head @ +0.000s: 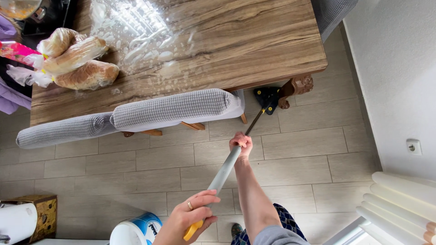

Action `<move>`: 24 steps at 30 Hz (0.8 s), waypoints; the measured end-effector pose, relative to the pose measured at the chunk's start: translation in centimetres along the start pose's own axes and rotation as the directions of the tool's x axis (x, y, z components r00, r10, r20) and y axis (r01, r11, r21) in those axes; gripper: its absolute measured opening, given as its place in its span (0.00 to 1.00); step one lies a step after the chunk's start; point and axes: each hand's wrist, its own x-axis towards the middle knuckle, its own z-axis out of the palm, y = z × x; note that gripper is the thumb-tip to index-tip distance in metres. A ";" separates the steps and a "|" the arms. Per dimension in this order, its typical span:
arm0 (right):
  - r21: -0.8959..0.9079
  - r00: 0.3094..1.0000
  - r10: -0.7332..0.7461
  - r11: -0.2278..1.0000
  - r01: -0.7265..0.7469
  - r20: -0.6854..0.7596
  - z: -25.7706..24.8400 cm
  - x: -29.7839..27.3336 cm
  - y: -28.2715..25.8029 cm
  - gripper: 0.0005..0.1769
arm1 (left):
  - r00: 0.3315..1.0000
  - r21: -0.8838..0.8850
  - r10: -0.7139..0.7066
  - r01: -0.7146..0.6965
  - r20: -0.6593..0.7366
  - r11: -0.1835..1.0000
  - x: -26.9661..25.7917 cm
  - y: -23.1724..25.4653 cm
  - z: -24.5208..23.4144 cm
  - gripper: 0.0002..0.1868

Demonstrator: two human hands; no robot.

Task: The person mops the tiled floor using a triangular mop and a bucket of soapy water. They clean around a dining table and chairs, dip the mop into the bucket to rinse it, and continue mopping near a glass door.

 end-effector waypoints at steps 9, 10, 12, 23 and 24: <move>-0.581 0.965 -0.175 0.813 0.030 -0.194 6.1 -1.0 -3.7 0.06 | 0.942 -0.164 0.188 -0.239 -0.277 0.957 8.8 1.4 6.5 0.17; -0.587 0.964 -0.178 0.809 0.030 -0.195 7.2 -2.3 -2.3 0.06 | 0.941 -0.168 0.187 -0.241 -0.283 0.956 8.3 1.3 7.1 0.17; -0.814 0.760 -0.452 0.555 -0.170 -0.467 9.7 -3.4 0.8 0.12 | 0.947 -0.228 0.205 -0.262 -0.246 0.938 8.1 0.2 7.6 0.21; -0.723 0.789 -0.258 0.619 -0.308 -0.557 10.1 -4.2 -0.7 0.17 | 0.936 -0.176 0.347 -0.351 -0.052 0.920 8.4 -1.3 9.6 0.24; -0.670 0.809 -0.202 0.685 -0.286 -0.552 10.3 -4.4 -0.8 0.18 | 0.926 -0.139 0.378 -0.377 -0.017 0.916 8.4 -1.7 10.1 0.24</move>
